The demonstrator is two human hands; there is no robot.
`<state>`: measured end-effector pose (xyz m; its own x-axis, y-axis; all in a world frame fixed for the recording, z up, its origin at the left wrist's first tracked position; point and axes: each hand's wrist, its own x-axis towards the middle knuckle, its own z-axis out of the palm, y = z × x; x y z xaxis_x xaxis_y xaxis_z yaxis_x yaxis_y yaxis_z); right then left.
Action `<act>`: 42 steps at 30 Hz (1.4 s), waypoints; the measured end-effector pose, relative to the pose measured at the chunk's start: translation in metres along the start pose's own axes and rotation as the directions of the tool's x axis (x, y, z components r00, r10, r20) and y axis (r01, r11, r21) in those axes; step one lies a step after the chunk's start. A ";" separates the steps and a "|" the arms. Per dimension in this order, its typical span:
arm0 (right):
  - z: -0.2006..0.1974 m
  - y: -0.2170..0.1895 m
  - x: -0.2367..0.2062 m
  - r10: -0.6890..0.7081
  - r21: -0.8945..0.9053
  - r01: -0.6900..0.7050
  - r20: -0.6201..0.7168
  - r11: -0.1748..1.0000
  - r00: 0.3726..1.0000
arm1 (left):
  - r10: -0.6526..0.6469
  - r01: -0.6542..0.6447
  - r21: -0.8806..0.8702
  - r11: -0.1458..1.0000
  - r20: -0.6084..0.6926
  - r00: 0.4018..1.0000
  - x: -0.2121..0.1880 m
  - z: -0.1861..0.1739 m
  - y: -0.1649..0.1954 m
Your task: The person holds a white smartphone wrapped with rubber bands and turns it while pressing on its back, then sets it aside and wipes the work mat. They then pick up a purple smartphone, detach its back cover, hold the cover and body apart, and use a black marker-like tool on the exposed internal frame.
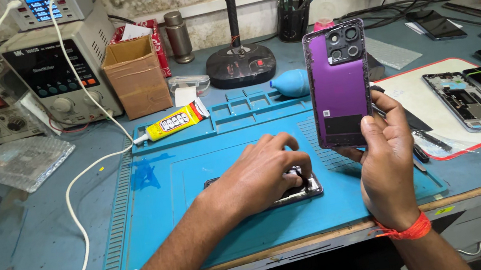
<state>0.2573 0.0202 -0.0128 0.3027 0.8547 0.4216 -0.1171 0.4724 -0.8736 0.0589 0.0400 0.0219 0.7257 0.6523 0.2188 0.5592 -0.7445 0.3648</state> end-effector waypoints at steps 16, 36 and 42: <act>0.002 -0.002 -0.001 0.006 0.025 -0.005 -0.001 1.000 1.000 | 0.142 -0.147 -0.130 0.981 -0.048 0.989 -0.002 0.007 -0.012; 0.003 -0.005 -0.002 0.028 0.034 -0.028 -0.004 0.999 1.000 | -0.010 0.014 0.028 0.999 -0.147 0.989 -0.006 0.010 0.005; 0.002 -0.005 -0.003 -0.009 0.039 0.009 0.021 0.999 1.000 | -0.076 0.114 0.165 0.980 -0.219 0.973 -0.004 0.020 0.017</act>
<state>0.2548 0.0159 -0.0089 0.2843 0.8545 0.4348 -0.1512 0.4878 -0.8598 0.0733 0.0224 0.0095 0.5756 0.7225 0.3829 0.6968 -0.6784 0.2327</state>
